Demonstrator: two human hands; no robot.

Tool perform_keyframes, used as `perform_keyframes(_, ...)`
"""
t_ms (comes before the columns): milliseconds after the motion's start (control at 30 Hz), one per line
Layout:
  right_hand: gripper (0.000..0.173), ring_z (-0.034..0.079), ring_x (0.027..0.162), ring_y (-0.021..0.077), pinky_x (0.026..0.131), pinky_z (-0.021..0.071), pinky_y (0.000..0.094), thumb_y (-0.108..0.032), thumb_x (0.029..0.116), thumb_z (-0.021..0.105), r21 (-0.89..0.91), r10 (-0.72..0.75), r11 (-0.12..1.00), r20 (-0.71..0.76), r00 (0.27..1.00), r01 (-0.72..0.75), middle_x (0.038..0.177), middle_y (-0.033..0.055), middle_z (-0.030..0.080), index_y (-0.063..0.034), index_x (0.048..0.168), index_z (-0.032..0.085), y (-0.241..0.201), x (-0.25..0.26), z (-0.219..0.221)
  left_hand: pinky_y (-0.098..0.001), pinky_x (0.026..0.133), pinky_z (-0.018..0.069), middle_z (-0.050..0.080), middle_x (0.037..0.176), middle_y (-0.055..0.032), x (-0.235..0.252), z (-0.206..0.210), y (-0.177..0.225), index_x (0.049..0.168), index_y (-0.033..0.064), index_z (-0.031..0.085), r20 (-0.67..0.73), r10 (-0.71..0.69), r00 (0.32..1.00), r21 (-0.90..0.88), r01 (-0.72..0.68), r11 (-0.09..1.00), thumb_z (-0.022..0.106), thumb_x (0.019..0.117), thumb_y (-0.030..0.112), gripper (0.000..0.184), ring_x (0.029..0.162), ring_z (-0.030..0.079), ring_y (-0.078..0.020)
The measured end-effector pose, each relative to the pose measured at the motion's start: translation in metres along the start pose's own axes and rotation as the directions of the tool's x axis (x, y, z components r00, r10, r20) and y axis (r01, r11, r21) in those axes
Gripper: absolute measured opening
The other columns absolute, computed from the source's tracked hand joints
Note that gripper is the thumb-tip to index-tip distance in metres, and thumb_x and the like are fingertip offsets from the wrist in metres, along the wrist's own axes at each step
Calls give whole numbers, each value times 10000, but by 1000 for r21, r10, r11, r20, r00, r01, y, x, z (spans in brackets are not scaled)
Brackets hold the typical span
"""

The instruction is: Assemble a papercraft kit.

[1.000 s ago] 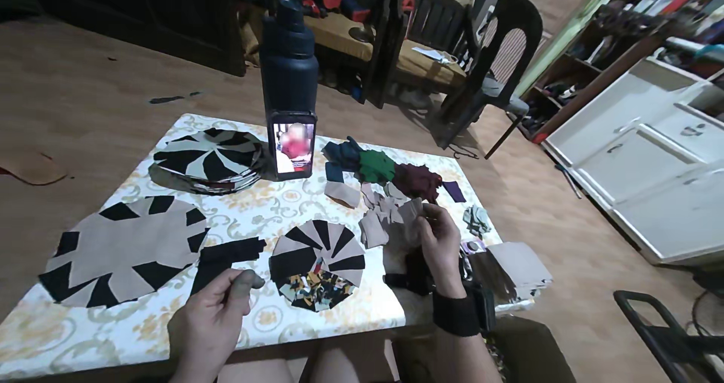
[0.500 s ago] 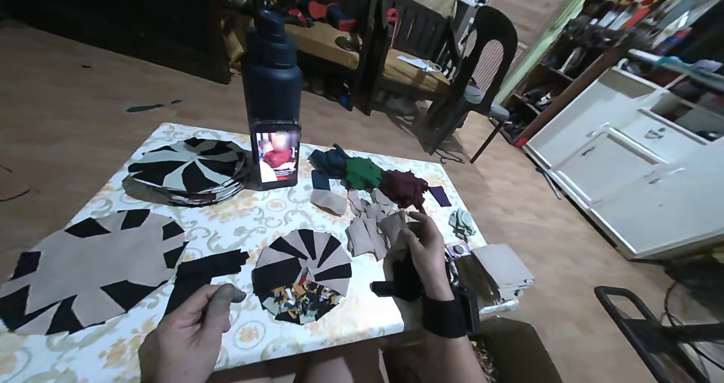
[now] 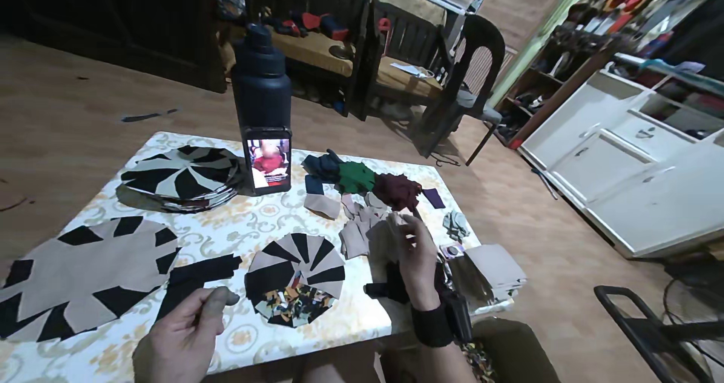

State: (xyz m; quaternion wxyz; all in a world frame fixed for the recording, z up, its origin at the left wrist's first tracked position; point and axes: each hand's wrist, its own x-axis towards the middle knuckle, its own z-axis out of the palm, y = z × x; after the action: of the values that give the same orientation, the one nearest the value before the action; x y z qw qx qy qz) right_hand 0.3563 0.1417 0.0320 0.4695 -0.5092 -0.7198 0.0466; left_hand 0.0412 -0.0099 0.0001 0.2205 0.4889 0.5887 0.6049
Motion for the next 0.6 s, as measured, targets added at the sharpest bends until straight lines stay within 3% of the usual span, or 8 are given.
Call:
perform_keyframes(100, 316, 718, 826, 239, 777, 592, 416, -89, 930, 680, 5, 73, 997, 190, 979, -75, 916, 118, 740, 23, 1226, 669, -2, -7, 9, -92, 527, 446, 565, 675, 153, 0, 0, 3, 919, 39, 649, -4, -18, 1000, 4, 18, 1000, 514, 1027, 143, 202, 547, 495, 108)
perform_keyframes(233, 379, 707, 822, 120, 764, 590, 284, -63, 920, 693, 209, 184, 950, 223, 957, -231, 938, 87, 733, 43, 1273, 608, 4, -2, 0, -85, 514, 441, 569, 670, 153, 0, 2, 0, 913, 42, 651, -21, -1, 1000, 3, 1, 1000, 516, 1027, 157, 211, 539, 496, 111)
perform_keyframes(400, 379, 701, 800, 100, 746, 591, 275, -18, 923, 679, 385, 285, 844, 267, 921, -373, 938, 82, 733, 62, 1278, 576, 14, 3, -8, -84, 511, 437, 560, 664, 152, 1, 2, -1, 916, 46, 660, -22, 8, 1000, 10, -8, 1000, 508, 1026, 155, 217, 533, 489, 110)
perform_keyframes(467, 377, 700, 796, 88, 734, 589, 264, 2, 913, 677, 431, 310, 820, 220, 925, -377, 933, 79, 732, 69, 1269, 573, 14, 3, -10, -82, 510, 440, 555, 663, 168, 0, 1, -2, 916, 56, 656, -14, 38, 999, -17, -38, 999, 490, 1021, 136, 213, 535, 490, 112)
perform_keyframes(533, 329, 695, 826, 94, 770, 594, 274, 5, 920, 662, 500, 304, 814, 66, 950, -295, 957, 102, 716, 84, 1231, 594, 15, 2, -11, -78, 525, 447, 568, 690, 190, 0, 0, -6, 940, 92, 664, 8, 115, 993, -80, -114, 990, 469, 1035, 143, 222, 565, 508, 110)
perform_keyframes(600, 283, 691, 840, 96, 770, 596, 277, 1, 935, 632, 544, 310, 812, -93, 946, -212, 981, 103, 694, 85, 1200, 580, 10, 2, -12, -77, 572, 473, 619, 773, 212, -1, -2, -11, 974, 180, 677, 34, 220, 975, -125, -214, 969, 472, 1069, 240, 233, 642, 555, 111)
